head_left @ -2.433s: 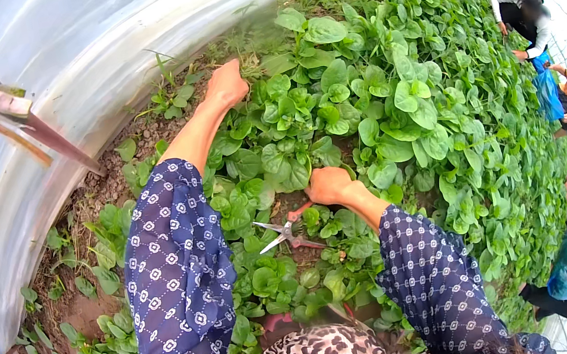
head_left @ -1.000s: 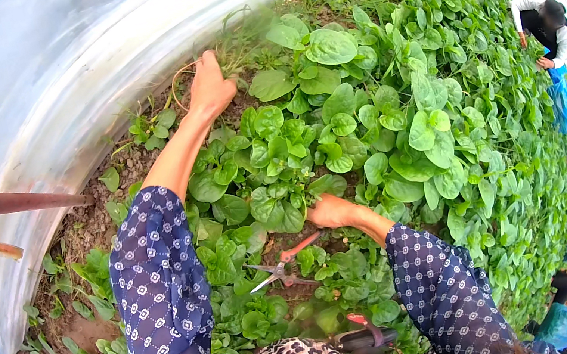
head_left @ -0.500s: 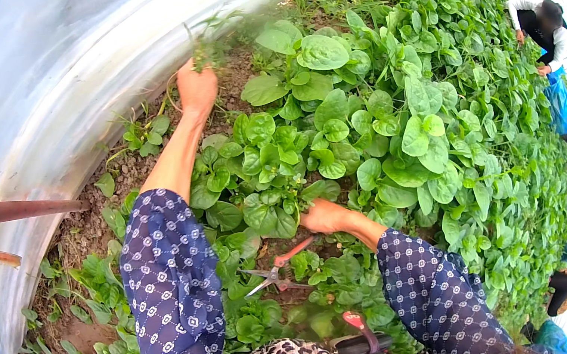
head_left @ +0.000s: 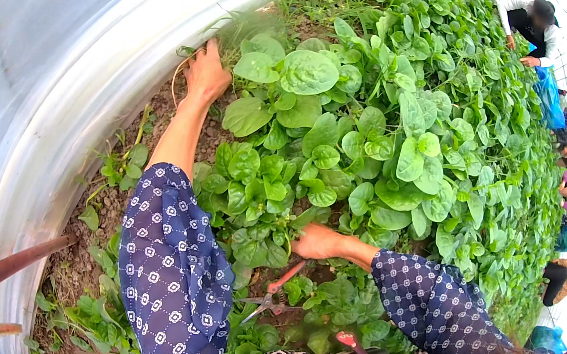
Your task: The person uses shears to cut leafy green vegetables from the ground in a greenhouse. They gather the cut leaves and place them into a blue plastic bag. Other workers are visible in the background performing similar harvesting tasks.
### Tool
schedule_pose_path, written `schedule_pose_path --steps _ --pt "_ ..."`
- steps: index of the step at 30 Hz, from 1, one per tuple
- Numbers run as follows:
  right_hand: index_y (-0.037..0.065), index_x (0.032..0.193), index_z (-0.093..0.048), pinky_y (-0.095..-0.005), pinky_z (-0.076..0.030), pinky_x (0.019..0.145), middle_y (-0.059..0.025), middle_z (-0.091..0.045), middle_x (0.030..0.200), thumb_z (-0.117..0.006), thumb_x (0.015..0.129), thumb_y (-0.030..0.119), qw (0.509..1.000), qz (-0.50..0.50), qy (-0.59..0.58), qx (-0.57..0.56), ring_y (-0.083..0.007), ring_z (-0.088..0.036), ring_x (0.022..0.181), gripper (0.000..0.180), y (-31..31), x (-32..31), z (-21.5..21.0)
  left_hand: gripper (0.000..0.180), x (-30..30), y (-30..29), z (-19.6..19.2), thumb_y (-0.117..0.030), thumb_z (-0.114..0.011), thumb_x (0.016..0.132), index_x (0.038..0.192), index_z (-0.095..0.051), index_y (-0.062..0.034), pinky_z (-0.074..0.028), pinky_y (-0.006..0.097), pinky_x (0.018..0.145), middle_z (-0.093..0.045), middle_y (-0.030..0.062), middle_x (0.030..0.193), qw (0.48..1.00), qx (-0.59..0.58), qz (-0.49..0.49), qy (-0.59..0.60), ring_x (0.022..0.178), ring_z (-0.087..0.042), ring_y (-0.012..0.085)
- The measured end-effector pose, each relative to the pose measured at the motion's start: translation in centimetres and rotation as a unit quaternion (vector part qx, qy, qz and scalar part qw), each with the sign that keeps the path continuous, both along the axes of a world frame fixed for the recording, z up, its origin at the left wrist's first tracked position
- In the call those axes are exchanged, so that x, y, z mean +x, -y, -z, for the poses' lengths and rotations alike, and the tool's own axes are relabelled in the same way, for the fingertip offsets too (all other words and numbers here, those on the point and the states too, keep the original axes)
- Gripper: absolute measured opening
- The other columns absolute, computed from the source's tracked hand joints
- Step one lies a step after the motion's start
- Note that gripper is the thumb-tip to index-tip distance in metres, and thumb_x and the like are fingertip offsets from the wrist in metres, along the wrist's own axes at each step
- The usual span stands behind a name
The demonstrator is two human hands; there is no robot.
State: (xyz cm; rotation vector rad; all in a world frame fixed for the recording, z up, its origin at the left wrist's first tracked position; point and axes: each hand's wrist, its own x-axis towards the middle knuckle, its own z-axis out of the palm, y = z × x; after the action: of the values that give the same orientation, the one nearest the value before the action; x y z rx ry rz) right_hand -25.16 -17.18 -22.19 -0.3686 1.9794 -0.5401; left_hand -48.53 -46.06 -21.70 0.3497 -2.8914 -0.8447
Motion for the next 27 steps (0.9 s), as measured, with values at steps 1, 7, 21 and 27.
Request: schedule_pose_path --steps 1,7,21,27 --pt "-0.005 0.097 -0.066 -0.0472 -0.049 0.085 -0.0297 -0.066 0.096 -0.053 0.087 0.041 1.0 0.0 0.002 0.006 -0.045 -0.063 0.094 0.049 0.1 -0.1 -0.2 0.077 -1.0 -0.3 0.3 -0.022 -0.061 0.08 0.149 -0.029 -0.0073 -0.022 0.061 0.111 -0.041 0.0326 0.141 1.0 -0.009 0.021 0.0 0.135 -0.031 0.0501" --pt "-0.003 0.101 -0.064 -0.0489 -0.049 0.083 -0.0279 -0.066 0.094 -0.053 0.087 0.036 1.0 0.004 0.006 -0.028 -0.045 -0.063 0.092 0.043 0.3 -0.3 -1.3 0.04 -4.8 -1.3 1.0 -0.028 -0.043 0.094 0.132 -0.049 -0.0171 -0.018 0.062 0.112 -0.041 0.0255 0.146 0.995 0.055 0.052 0.063 0.134 -0.039 0.045" --pt "-0.009 0.091 -0.065 -0.0472 -0.049 0.082 -0.0304 -0.066 0.092 -0.054 0.087 0.038 0.999 0.021 -0.029 -0.024 -0.0436 -0.064 0.089 0.048 0.5 -0.2 -1.3 0.016 1.5 1.4 0.0 -0.016 -0.06 0.088 0.086 -0.063 0.0 -0.038 0.034 0.056 -0.055 0.005 0.062 0.906 0.361 -0.121 -0.182 0.06 -0.048 0.0153" --pt "-0.011 0.086 -0.065 -0.047 -0.05 0.078 -0.0297 -0.066 0.086 -0.053 0.086 0.042 0.999 0.004 -0.033 -0.028 -0.0423 -0.065 0.082 0.054 -0.5 0.6 2.2 0.017 9.2 2.9 -5.2 -0.021 -0.063 0.093 0.098 -0.064 -0.0042 -0.038 0.028 0.059 -0.057 0.0008 0.078 0.85 0.487 -0.173 -0.096 0.067 -0.046 0.0073"
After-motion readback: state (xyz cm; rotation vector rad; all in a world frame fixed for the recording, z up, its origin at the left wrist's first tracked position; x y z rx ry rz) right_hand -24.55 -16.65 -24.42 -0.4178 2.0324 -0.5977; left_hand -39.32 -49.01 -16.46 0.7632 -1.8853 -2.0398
